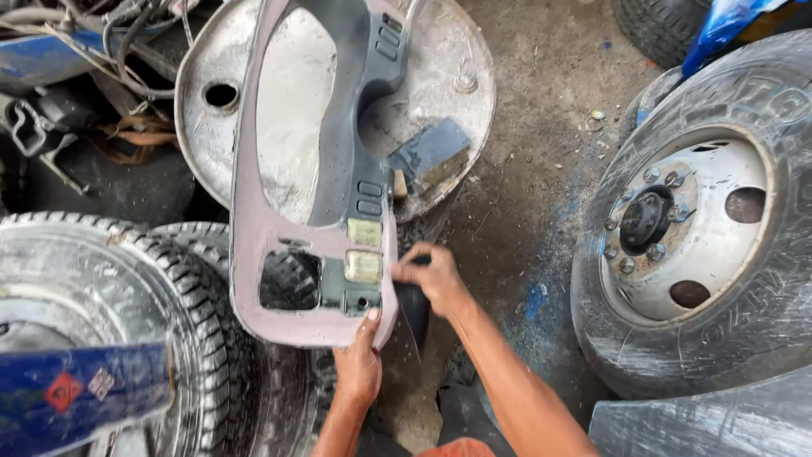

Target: The recorder is sanding and cleaning a plastic vehicle dashboard panel using a sanding block.

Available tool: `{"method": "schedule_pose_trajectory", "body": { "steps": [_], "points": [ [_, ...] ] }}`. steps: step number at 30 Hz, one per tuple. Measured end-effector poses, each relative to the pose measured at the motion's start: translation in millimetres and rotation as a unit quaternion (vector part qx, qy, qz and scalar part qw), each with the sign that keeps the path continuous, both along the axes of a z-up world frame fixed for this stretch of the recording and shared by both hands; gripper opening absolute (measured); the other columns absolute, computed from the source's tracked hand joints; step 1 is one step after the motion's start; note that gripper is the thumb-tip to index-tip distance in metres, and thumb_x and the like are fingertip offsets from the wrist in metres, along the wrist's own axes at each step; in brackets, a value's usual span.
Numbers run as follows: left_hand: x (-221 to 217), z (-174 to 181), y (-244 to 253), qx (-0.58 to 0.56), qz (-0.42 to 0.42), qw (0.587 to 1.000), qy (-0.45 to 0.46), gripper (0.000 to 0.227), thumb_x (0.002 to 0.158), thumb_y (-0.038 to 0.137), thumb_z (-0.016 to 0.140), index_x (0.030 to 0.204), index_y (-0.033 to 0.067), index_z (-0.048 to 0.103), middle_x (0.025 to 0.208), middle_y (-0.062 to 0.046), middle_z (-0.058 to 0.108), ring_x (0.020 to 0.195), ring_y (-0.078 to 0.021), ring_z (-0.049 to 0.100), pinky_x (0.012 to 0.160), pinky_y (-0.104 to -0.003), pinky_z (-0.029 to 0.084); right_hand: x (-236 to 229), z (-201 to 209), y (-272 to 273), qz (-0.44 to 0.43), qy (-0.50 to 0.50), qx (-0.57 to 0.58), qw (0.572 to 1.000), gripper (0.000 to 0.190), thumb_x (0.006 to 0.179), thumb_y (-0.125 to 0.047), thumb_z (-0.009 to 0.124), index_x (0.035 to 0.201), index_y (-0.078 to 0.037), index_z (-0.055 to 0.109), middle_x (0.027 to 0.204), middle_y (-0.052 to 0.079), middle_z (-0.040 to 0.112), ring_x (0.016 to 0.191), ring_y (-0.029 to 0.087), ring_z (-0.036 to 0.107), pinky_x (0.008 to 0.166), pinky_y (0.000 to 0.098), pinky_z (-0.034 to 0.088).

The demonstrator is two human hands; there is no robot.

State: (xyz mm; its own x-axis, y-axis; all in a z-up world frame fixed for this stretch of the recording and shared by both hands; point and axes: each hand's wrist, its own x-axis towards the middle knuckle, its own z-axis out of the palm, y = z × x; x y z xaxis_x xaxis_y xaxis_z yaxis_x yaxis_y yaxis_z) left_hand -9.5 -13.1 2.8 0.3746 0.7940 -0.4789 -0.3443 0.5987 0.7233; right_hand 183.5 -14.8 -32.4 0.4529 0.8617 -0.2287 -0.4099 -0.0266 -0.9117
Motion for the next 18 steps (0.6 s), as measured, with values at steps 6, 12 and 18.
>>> {"method": "schedule_pose_trajectory", "body": {
  "steps": [6, 12, 18],
  "points": [
    [-5.4, -21.6, -1.2, 0.067, -0.002, 0.998, -0.015, 0.029, 0.1, 0.01, 0.071, 0.12, -0.0077, 0.061, 0.113, -0.011, 0.064, 0.105, -0.0197, 0.061, 0.093, -0.038, 0.05, 2.9, 32.6, 7.5, -0.036, -0.012, 0.011, 0.999, 0.013, 0.079, -0.008, 0.083, 0.078, -0.006, 0.07, 0.078, -0.001, 0.073, 0.076, 0.008, 0.067, 0.072, 0.0252, 0.056],
    [-4.6, -16.1, -1.7, 0.028, -0.002, 1.0, -0.008, 0.037, 0.096, 0.012, 0.069, 0.127, -0.0049, 0.058, 0.12, -0.012, 0.065, 0.11, -0.0219, 0.063, 0.098, -0.04, 0.05, 19.1, 27.1, 26.7, -0.04, -0.148, 0.036, 0.987, 0.017, 0.077, -0.014, 0.09, 0.081, -0.008, 0.074, 0.08, 0.001, 0.071, 0.074, 0.008, 0.061, 0.074, 0.028, 0.049],
    [-1.5, 8.7, -1.4, 0.028, 0.002, 0.999, -0.017, 0.042, 0.091, 0.011, 0.068, 0.13, 0.0029, 0.056, 0.125, -0.01, 0.064, 0.115, -0.02, 0.063, 0.101, -0.038, 0.05, 2.8, 7.3, -3.3, 0.046, -0.224, 0.08, 0.97, 0.023, 0.078, -0.018, 0.092, 0.078, -0.006, 0.073, 0.08, 0.005, 0.073, 0.086, 0.013, 0.065, 0.102, 0.0357, 0.046]
  ]
}}
